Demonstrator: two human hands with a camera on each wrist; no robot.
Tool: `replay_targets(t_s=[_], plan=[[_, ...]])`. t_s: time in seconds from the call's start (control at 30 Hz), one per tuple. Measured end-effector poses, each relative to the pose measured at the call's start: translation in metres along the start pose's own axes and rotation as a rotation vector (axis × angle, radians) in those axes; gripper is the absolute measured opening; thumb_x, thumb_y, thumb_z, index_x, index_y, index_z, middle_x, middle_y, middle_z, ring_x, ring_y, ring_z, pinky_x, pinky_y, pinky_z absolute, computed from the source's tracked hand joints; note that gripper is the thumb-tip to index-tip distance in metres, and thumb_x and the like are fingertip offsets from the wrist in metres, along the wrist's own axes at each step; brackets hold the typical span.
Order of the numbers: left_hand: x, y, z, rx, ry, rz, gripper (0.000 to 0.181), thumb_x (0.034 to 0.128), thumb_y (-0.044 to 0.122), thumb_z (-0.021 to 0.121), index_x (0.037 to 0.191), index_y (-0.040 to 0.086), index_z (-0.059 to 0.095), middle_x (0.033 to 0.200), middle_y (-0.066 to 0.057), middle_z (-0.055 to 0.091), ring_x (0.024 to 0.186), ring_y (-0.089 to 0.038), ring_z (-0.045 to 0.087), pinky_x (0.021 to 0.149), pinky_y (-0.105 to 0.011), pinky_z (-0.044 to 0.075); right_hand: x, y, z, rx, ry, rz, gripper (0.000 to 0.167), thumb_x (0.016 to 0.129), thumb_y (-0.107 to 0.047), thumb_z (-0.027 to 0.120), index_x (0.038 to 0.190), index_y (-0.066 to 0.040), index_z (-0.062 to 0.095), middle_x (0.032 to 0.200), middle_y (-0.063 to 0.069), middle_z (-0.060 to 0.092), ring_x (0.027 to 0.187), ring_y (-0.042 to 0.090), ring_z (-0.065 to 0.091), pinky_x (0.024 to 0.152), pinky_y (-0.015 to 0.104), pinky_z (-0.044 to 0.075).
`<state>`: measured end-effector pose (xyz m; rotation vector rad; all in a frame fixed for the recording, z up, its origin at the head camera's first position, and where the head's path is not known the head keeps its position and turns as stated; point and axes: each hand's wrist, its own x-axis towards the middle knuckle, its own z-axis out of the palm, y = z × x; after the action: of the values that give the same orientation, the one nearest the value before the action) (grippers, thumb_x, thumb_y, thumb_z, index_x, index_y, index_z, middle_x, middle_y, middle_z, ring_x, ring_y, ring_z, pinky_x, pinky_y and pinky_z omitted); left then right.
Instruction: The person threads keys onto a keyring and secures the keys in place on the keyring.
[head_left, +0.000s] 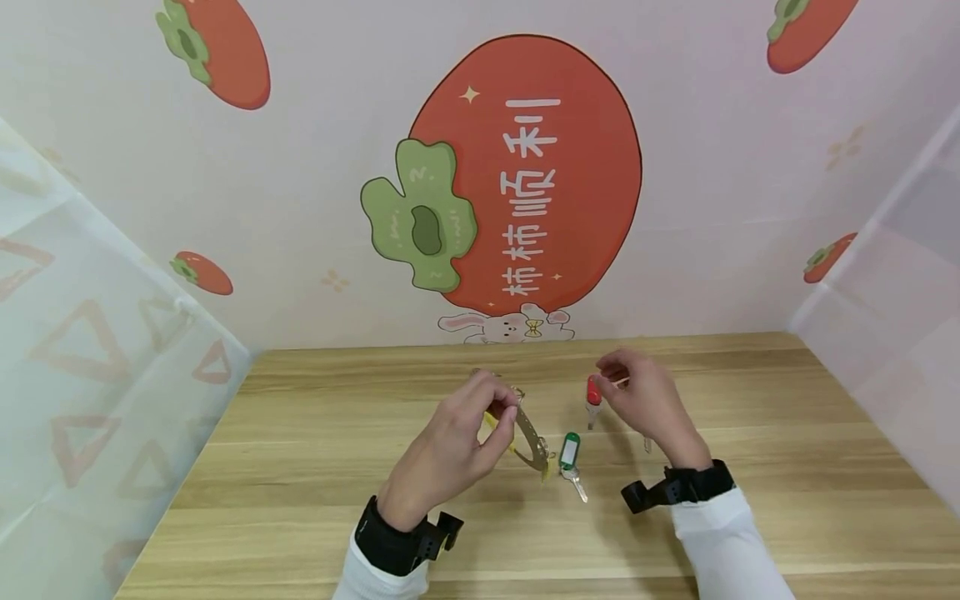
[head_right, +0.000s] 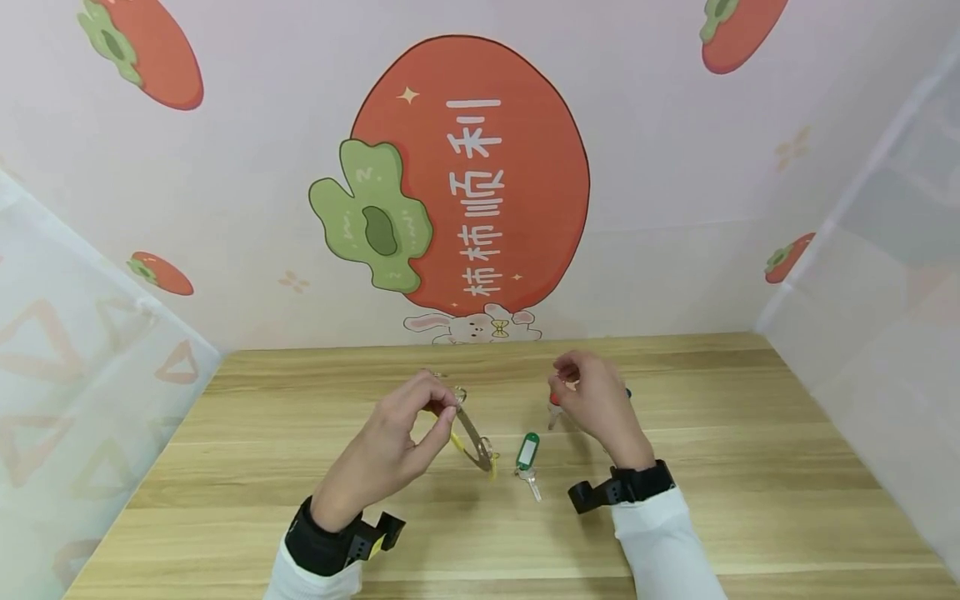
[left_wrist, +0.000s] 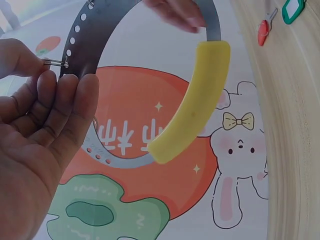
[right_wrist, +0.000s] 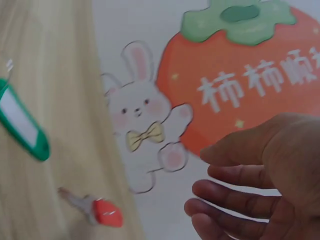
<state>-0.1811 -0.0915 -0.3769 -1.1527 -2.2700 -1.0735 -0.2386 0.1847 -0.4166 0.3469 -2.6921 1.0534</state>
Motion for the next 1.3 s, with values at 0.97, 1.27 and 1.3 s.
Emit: replay_targets(t_s=[0.97,1.27,1.3], plan=[[0.003,0.004,0.001,-0.014,-0.022,-0.01,0.01,0.0943,-0.002,0.064,0.101,0.004,0.06,0.097,-0.001,0.058,0.086,-0.01,0.059,0.079,-0.018,0.054,0.002,0.033,0.062,-0.236,0.047,0.187,0.016,0.088,-0.007,0.076,0.101,0.003,0.076,0.09,0.018,0.067,0.075,0.029,0.061,0.06,0.042,0.051],[0.002,0.004,0.001,-0.024,-0.019,-0.005,0.009,0.094,-0.003,0.064,0.1,0.003,0.06,0.097,-0.003,0.059,0.086,-0.01,0.06,0.078,-0.022,0.056,0.003,0.026,0.05,-0.132,0.067,0.148,0.01,0.091,-0.008,0.074,0.092,0.001,0.077,0.088,0.015,0.072,0.069,0.023,0.062,0.056,0.033,0.047],[0.002,0.004,0.001,-0.023,-0.019,-0.007,0.01,0.0937,-0.003,0.064,0.1,0.004,0.06,0.097,-0.003,0.059,0.086,-0.01,0.06,0.078,-0.021,0.055,0.003,0.024,0.048,-0.12,0.074,0.14,0.01,0.092,-0.009,0.073,0.092,0.0,0.077,0.088,0.014,0.072,0.069,0.023,0.062,0.057,0.034,0.048]])
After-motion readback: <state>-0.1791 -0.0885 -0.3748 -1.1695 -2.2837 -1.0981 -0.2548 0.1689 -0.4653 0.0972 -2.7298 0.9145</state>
